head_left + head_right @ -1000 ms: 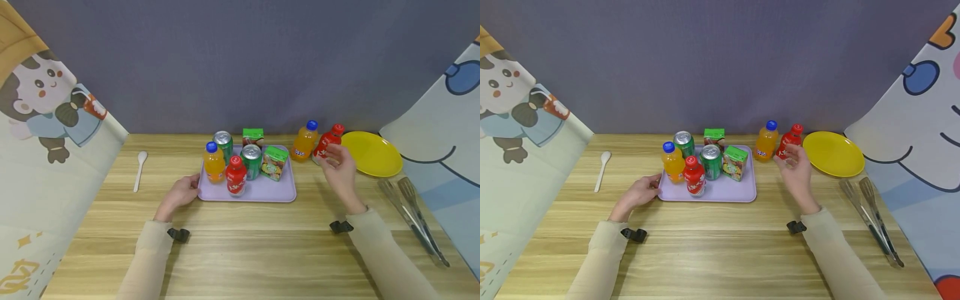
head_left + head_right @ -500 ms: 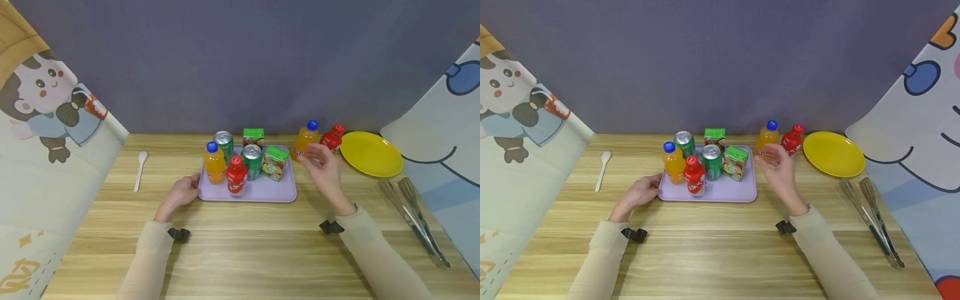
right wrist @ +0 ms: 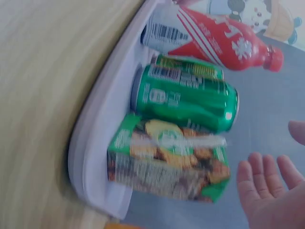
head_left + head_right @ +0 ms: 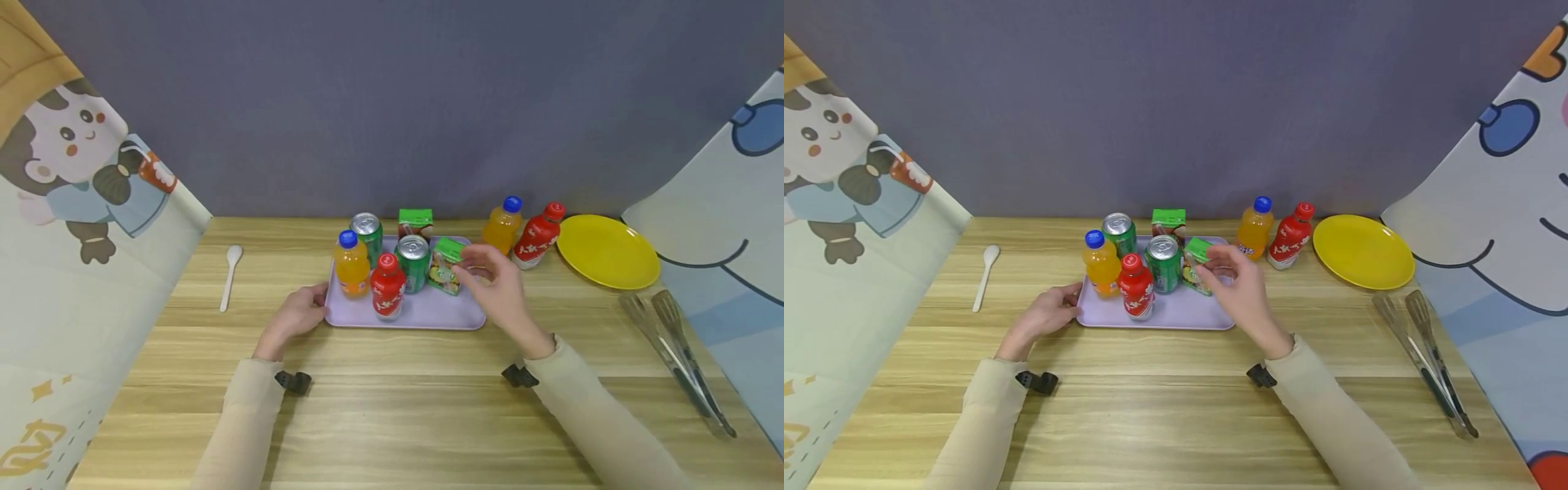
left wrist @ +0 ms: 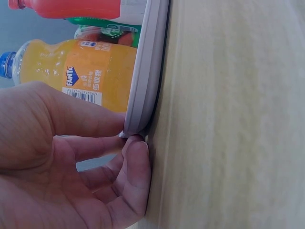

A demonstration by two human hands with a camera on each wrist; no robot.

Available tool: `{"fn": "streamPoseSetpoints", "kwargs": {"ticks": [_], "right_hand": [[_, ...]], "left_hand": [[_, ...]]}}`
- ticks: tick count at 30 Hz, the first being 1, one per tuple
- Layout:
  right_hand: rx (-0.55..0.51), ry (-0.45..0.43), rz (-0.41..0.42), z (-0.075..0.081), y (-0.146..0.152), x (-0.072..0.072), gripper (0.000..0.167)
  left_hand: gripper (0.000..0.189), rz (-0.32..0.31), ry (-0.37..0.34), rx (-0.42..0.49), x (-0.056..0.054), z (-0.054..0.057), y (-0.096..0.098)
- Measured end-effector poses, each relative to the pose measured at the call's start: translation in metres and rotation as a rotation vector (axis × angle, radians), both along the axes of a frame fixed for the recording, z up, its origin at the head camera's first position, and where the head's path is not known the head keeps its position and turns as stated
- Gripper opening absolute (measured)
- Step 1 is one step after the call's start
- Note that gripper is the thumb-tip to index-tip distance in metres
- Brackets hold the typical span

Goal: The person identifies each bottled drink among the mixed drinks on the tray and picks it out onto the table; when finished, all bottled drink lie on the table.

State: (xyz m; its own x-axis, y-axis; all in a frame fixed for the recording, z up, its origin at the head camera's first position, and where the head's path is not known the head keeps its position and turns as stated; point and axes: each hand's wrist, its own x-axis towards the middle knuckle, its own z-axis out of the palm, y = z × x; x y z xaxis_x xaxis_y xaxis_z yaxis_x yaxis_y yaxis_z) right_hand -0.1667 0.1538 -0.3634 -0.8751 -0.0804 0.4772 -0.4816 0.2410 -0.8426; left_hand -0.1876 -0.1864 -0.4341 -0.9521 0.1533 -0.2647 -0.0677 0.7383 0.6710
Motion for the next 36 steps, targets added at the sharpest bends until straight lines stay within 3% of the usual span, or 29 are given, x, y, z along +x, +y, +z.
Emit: {"fn": "streamPoseSetpoints", "kwargs": {"ticks": [7, 20, 28, 36], "right_hand": [[0.029, 0.024, 0.067, -0.004, -0.022, 0.005, 0.030], [0.126, -0.014, 0.105, -0.009, -0.046, 0.015, 0.052], [0.122, 0.020, 0.107, -0.041, -0.057, -0.001, 0.062], [0.160, 0.043, 0.101, -0.049, -0.068, -0.001, 0.065]], "left_hand": [[0.059, -0.003, 0.006, -0.010, 0.000, 0.000, 0.000], [0.060, -0.004, 0.008, -0.003, 0.001, 0.002, 0.002], [0.060, 0.001, 0.017, -0.009, 0.002, 0.002, 0.000], [0.060, -0.002, 0.001, -0.004, 0.001, 0.002, 0.001]]}}
